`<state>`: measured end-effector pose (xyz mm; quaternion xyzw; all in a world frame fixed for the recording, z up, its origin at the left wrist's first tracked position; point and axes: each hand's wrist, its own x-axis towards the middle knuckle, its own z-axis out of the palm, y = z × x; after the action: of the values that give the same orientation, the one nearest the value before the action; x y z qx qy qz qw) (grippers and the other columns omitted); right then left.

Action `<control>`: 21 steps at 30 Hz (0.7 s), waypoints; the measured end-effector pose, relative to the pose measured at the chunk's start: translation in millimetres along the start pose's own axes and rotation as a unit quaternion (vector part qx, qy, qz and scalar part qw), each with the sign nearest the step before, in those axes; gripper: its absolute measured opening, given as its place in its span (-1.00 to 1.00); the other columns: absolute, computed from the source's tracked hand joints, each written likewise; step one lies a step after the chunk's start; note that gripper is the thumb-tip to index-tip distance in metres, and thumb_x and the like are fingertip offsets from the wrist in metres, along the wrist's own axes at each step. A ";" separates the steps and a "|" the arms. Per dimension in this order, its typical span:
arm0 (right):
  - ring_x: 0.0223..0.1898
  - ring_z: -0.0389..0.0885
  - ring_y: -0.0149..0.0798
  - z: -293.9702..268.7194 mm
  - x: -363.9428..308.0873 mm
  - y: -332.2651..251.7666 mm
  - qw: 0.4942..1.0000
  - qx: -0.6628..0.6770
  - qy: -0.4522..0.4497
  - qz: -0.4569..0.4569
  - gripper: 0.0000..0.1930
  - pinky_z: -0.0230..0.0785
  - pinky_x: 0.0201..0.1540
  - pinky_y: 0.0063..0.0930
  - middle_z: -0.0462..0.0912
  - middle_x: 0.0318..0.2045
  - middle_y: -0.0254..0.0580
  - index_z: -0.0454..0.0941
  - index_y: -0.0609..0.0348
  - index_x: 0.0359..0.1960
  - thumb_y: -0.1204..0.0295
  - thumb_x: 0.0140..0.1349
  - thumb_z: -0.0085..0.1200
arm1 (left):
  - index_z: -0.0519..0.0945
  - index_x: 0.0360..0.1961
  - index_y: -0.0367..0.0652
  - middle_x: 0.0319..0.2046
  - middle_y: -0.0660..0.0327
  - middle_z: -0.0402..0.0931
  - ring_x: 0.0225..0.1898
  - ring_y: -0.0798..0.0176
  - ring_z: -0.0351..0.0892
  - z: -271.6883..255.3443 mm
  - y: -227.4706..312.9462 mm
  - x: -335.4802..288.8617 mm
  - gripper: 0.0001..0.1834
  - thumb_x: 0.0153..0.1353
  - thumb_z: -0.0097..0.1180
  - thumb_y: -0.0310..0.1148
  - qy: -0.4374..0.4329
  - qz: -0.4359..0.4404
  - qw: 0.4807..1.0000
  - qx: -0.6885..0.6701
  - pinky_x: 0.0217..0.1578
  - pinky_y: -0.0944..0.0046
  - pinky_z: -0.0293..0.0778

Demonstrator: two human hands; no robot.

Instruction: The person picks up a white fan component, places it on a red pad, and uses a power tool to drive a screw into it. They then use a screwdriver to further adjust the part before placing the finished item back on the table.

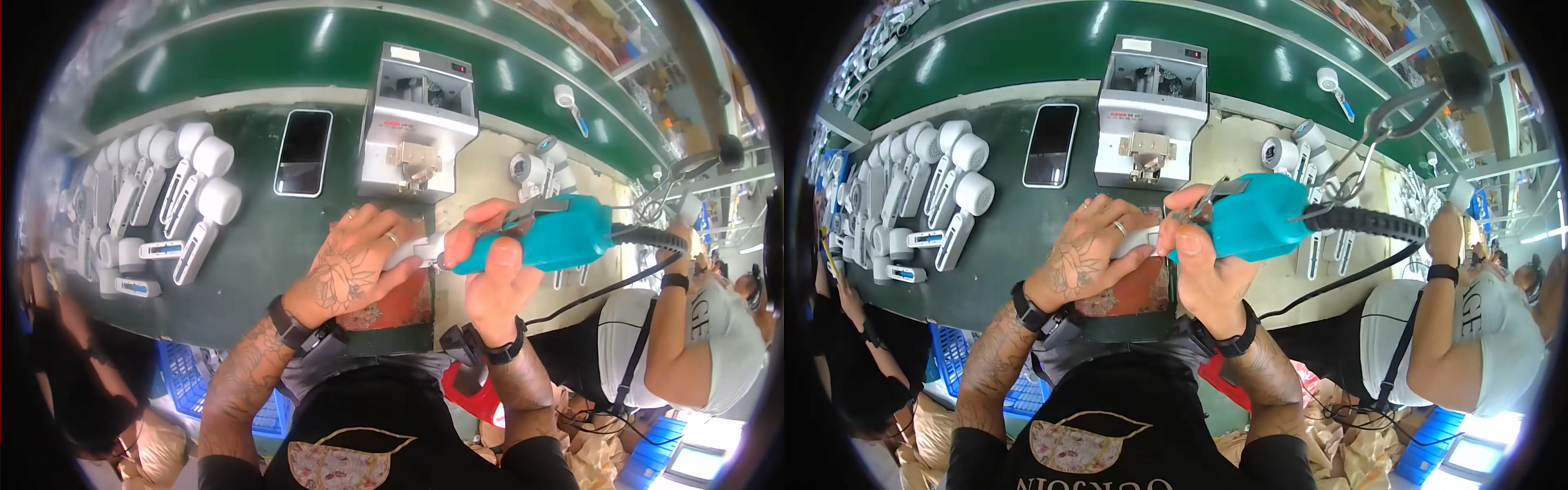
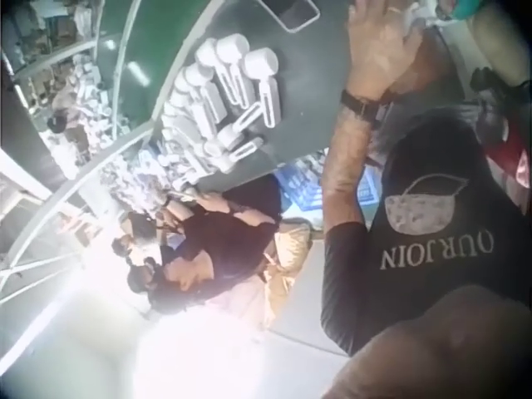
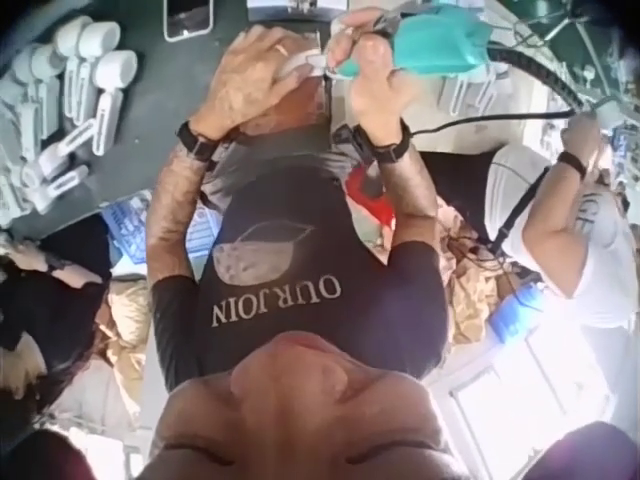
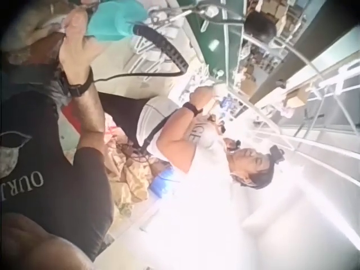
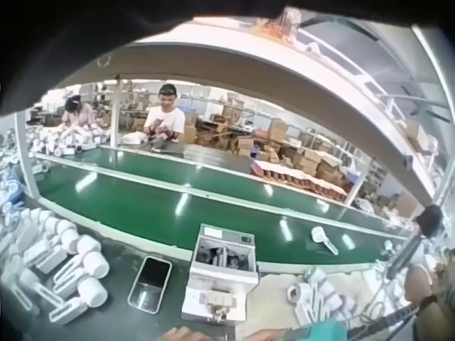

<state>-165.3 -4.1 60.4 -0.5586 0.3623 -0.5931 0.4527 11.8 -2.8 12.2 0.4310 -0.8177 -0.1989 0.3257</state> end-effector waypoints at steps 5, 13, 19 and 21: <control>-0.47 0.54 -0.28 0.6 -3.4 0.1 0.999 -0.025 -0.006 0.032 -0.32 0.38 -0.41 -0.43 0.52 -0.53 -0.19 0.43 0.37 -0.07 -0.16 0.28 0.13 | 0.62 -0.01 -0.14 -0.11 0.18 0.52 -0.14 0.01 0.44 2.1 2.6 -1.0 -0.61 0.09 0.26 -0.33 0.006 -0.019 1.000 -0.022 -0.05 0.06 0.37; -0.49 0.52 -0.27 0.9 3.7 12.8 1.000 -0.005 -0.023 0.020 -0.44 0.39 -0.41 -0.40 0.52 -0.53 -0.16 0.41 0.35 -0.13 -0.05 0.34 0.11 | 0.60 0.02 -0.14 -0.12 0.20 0.51 -0.10 0.06 0.45 -3.2 -1.9 3.8 -0.60 0.18 0.22 -0.23 -0.014 -0.027 1.000 -0.004 -0.01 0.04 0.39; -0.52 0.42 -0.28 4.0 -4.1 15.3 0.998 0.039 -0.050 0.020 -0.58 0.36 -0.44 -0.37 0.42 -0.53 -0.16 0.30 0.25 -0.22 0.09 0.39 0.08 | 0.59 0.01 -0.10 -0.01 0.20 0.50 -0.09 0.04 0.47 -8.7 0.6 4.2 -0.57 0.12 0.27 -0.22 -0.015 -0.018 1.000 0.012 -0.05 0.06 0.40; -0.51 0.42 -0.28 4.6 -6.5 18.5 0.998 0.061 -0.032 0.015 -0.65 0.36 -0.44 -0.38 0.41 -0.53 -0.18 0.30 0.24 -0.24 0.17 0.41 0.05 | 0.60 0.02 -0.09 0.01 0.22 0.52 -0.10 0.04 0.47 -6.1 -0.6 0.9 -0.54 0.05 0.30 -0.25 0.004 -0.020 1.000 0.024 -0.07 0.06 0.40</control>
<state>-158.6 -3.7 41.4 -0.5434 0.3194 -0.5887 0.5061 16.1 -4.2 16.5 0.4559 -0.8119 -0.1844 0.3147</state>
